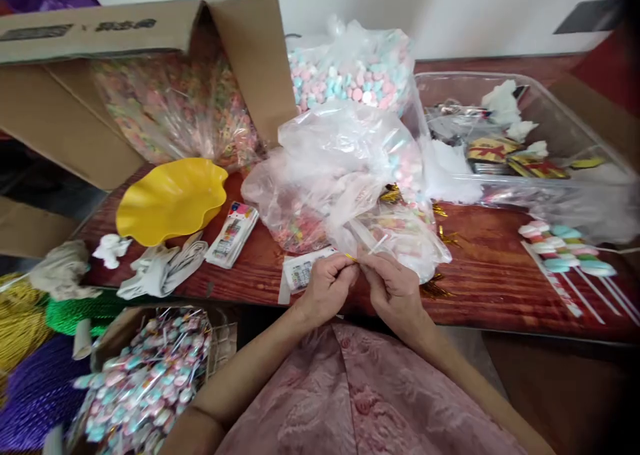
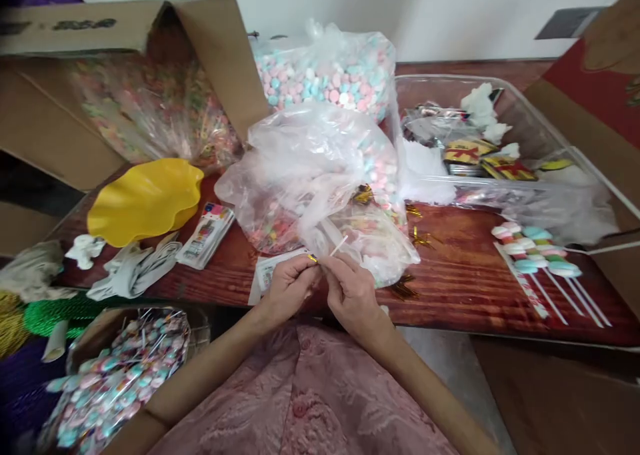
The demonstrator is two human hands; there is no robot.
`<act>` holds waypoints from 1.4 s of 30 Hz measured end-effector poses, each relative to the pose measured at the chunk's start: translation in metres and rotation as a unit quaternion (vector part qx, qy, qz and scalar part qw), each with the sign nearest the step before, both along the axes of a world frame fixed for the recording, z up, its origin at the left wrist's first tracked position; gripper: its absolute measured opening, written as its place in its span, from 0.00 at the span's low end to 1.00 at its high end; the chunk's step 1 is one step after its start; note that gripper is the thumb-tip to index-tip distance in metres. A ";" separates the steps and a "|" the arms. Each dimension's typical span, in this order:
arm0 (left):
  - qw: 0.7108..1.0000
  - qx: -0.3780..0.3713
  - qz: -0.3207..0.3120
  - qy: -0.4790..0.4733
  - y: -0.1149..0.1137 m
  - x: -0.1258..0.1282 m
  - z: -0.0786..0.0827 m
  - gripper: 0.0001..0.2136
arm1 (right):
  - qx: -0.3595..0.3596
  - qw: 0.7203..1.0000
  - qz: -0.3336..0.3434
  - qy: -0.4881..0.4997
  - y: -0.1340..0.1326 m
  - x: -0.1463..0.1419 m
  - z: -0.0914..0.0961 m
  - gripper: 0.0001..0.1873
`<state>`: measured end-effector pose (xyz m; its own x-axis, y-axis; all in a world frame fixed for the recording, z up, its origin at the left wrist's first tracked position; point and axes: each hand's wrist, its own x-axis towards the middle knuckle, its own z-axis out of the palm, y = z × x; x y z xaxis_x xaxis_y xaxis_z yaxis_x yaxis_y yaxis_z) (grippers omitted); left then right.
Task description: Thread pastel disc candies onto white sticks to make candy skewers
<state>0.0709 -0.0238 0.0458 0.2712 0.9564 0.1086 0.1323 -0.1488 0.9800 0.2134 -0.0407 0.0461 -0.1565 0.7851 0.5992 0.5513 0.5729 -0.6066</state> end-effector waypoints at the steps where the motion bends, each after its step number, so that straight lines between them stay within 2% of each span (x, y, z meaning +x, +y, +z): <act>1: 1.000 -0.007 -0.002 -0.003 -0.001 -0.006 -0.001 0.11 | -0.004 1.000 0.008 -0.005 0.003 -0.004 -0.003 0.14; 4: 0.999 -0.034 0.000 -0.026 -0.004 -0.021 -0.004 0.14 | -0.035 0.999 0.022 -0.015 0.007 -0.009 -0.008 0.15; 8: 0.995 -0.070 0.012 -0.075 -0.005 -0.028 -0.013 0.16 | -0.130 0.990 0.044 0.036 0.003 -0.011 -0.009 0.16; 11: 0.993 -0.059 0.021 -0.098 -0.004 -0.026 -0.018 0.16 | -0.193 0.970 0.072 0.126 -0.002 -0.010 -0.011 0.13; 14: 0.993 -0.048 0.015 -0.104 -0.004 -0.024 -0.018 0.16 | -0.264 0.942 0.059 0.198 -0.006 -0.006 -0.015 0.04; 16: 0.994 -0.038 0.014 -0.101 -0.005 -0.022 -0.016 0.15 | -0.289 0.931 0.049 0.217 -0.007 -0.003 -0.017 0.05; 18: 0.996 -0.016 0.010 -0.087 -0.005 -0.021 -0.014 0.15 | -0.269 0.938 0.049 0.214 -0.008 -0.001 -0.018 0.04; 20: 0.998 0.020 0.004 -0.057 -0.006 -0.019 -0.012 0.13 | -0.219 0.957 0.049 0.183 -0.008 0.001 -0.017 0.04; 23: 0.997 0.079 0.000 -0.018 -0.007 -0.018 -0.011 0.10 | -0.146 0.983 0.047 0.098 -0.004 0.005 -0.012 0.05; 25: 0.995 0.097 0.000 -0.004 -0.008 -0.018 -0.011 0.09 | -0.116 0.991 0.052 0.037 -0.001 0.007 -0.007 0.06; 28: 0.996 0.088 0.007 0.010 -0.009 -0.019 -0.011 0.11 | -0.115 0.992 0.060 0.001 0.000 0.007 -0.002 0.07; 30: 0.997 0.080 0.016 0.003 -0.009 -0.019 -0.010 0.12 | -0.149 0.987 0.051 0.042 -0.002 0.004 -0.003 0.06; 32: 0.997 0.079 0.021 -0.014 -0.009 -0.019 -0.010 0.11 | -0.226 0.964 0.044 0.134 -0.005 0.001 -0.008 0.06; 33: 0.996 0.082 0.019 -0.021 -0.009 -0.019 -0.009 0.11 | -0.278 0.940 0.048 0.194 -0.007 0.000 -0.012 0.07; 36: 0.995 0.101 -0.014 -0.020 -0.007 -0.019 -0.009 0.11 | -0.433 0.828 0.099 0.343 -0.006 0.002 -0.023 0.13; 37: 0.993 0.111 -0.029 -0.011 -0.006 -0.020 -0.009 0.11 | -0.464 0.801 0.121 0.359 -0.004 0.004 -0.025 0.14; 38: 0.992 0.120 -0.045 0.001 -0.005 -0.021 -0.009 0.12 | -0.477 0.793 0.143 0.350 -0.001 0.007 -0.026 0.15; 39: 0.990 0.126 -0.060 0.015 -0.004 -0.023 -0.008 0.12 | -0.471 0.807 0.161 0.318 0.002 0.011 -0.025 0.15; 40: 0.989 0.123 -0.074 0.028 -0.002 -0.024 -0.006 0.13 | -0.443 0.838 0.174 0.266 0.005 0.015 -0.023 0.14; 42: 0.991 0.070 -0.112 0.033 0.000 -0.028 -0.001 0.15 | -0.324 0.916 0.197 0.130 0.010 0.023 -0.017 0.10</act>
<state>0.0428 -0.0236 0.0444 0.4865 0.8480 0.2102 0.1431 -0.3147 0.9383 0.2361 -0.0309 0.0295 -0.4219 0.9027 0.0845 0.1672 0.1691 -0.9713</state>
